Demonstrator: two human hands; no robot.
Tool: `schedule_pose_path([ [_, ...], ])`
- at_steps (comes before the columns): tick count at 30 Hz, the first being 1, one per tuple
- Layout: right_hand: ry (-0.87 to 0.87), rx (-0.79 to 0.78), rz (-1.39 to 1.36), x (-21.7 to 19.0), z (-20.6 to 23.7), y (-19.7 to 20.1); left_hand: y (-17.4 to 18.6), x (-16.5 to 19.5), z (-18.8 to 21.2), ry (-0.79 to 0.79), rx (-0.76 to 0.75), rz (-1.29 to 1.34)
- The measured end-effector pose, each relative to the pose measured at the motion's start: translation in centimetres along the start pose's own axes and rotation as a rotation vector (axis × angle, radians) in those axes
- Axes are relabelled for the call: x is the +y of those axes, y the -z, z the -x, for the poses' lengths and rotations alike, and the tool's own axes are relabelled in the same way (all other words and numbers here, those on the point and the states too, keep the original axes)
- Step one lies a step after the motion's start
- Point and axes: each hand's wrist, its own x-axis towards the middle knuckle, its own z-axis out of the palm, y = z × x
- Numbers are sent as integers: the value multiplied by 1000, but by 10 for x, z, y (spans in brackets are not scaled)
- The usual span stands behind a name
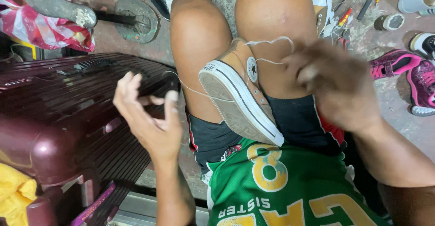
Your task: The person is repairing a shoe by hand-stitching the sole to the upper. They use a needle and white thread, repeatedly pushing the needle through the sole and pulling the thread tight to secure the bond.
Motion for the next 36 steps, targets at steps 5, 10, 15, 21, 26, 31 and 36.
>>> schedule_pose_path([
  [5, 135, -101, -101, -12, 10, -30, -12, 30, -3, -297, -220, -47],
  [10, 127, -126, -108, -7, 10, -34, -18, 34, -13, -279, -318, 2],
  [15, 118, -137, -74, -9, 10, -34, -20, 28, -11, -305, -289, 10],
  [21, 101, -122, 3, -19, 10, -35, -20, 26, -10, -300, -276, 32],
  [26, 144, -119, 215, -41, 7, -25, -21, 31, -9, -262, -253, 38],
  [31, 68, -237, 473, -67, 4, -21, -24, 35, -11, -220, -255, 150],
  [36, 94, -343, 657, -76, -4, -25, -27, 32, -10, -104, -280, 218],
])
